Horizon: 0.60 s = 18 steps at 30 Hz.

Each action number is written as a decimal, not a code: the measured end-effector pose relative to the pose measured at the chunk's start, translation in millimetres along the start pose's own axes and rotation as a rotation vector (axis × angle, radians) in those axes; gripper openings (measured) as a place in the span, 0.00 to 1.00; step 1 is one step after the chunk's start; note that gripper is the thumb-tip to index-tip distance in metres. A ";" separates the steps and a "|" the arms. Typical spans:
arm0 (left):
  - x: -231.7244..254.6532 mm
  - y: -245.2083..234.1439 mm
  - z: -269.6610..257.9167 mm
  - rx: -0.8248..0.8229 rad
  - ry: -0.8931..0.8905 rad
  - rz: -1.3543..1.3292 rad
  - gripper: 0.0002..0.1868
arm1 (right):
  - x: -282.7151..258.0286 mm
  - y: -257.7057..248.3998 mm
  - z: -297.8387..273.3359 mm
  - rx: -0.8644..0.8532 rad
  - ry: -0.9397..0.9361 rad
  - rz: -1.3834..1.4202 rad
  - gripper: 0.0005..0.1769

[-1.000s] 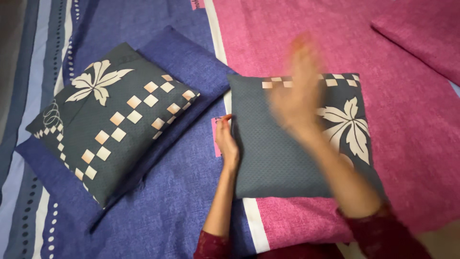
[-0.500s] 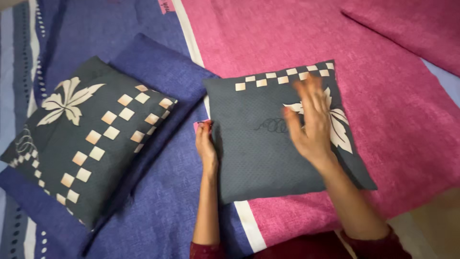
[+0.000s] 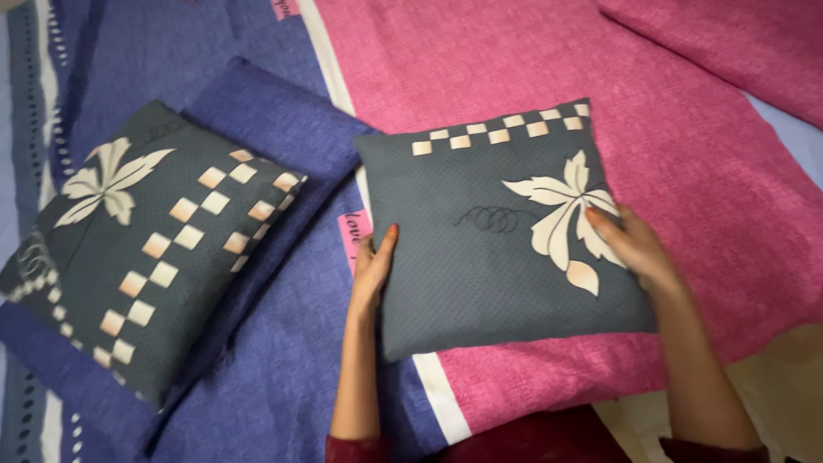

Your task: The person folds a dark gray pillowcase and places it on a bed. Then the person folds a pink towel into a compact rectangle and smooths the bedsheet. The person handles the pillowcase and towel by hand without tools.

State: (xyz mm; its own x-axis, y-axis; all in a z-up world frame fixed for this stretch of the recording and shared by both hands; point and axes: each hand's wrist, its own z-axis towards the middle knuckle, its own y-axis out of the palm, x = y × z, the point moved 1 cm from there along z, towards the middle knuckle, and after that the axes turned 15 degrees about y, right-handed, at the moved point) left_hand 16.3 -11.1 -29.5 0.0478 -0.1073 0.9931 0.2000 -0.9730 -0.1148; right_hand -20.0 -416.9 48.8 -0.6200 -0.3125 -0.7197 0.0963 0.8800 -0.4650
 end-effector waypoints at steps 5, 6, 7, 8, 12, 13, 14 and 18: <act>7.7 -8.9 0.1 -0.116 -0.117 -0.184 0.37 | 3.8 -7.3 -17.2 -0.120 0.225 0.004 0.36; 11.3 -7.3 -3.5 -0.109 -0.139 -0.215 0.36 | 3.0 -6.3 -19.2 -0.120 0.134 0.037 0.37; 16.4 -5.1 -6.7 -0.102 -0.160 -0.247 0.35 | 1.7 -7.7 -20.7 -0.121 0.043 0.072 0.37; 23.6 -4.2 -8.1 -0.068 -0.140 -0.243 0.33 | 2.1 -2.5 -23.8 -0.124 -0.042 0.117 0.38; 61.1 -6.3 -17.7 0.034 -0.055 -0.348 0.29 | -9.6 -6.2 -50.6 -0.176 -0.320 0.262 0.39; 76.6 -11.1 -19.2 0.048 -0.027 -0.400 0.29 | -19.3 -9.3 -60.9 -0.181 -0.374 0.277 0.39; 92.9 -21.1 -24.1 0.074 -0.014 -0.410 0.28 | -30.4 -12.4 -72.7 -0.189 -0.423 0.292 0.39; 175.3 -87.7 -60.3 0.180 0.230 -0.361 0.24 | -92.7 -14.7 -128.1 -0.204 -0.555 0.227 0.39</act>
State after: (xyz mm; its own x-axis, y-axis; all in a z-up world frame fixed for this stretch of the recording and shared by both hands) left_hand -51.9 43.1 156.2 -0.2699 0.1697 0.9478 0.3315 -0.9078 0.2569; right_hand -63.6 -355.1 188.4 -0.1003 -0.2006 -0.9745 -0.0064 0.9796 -0.2010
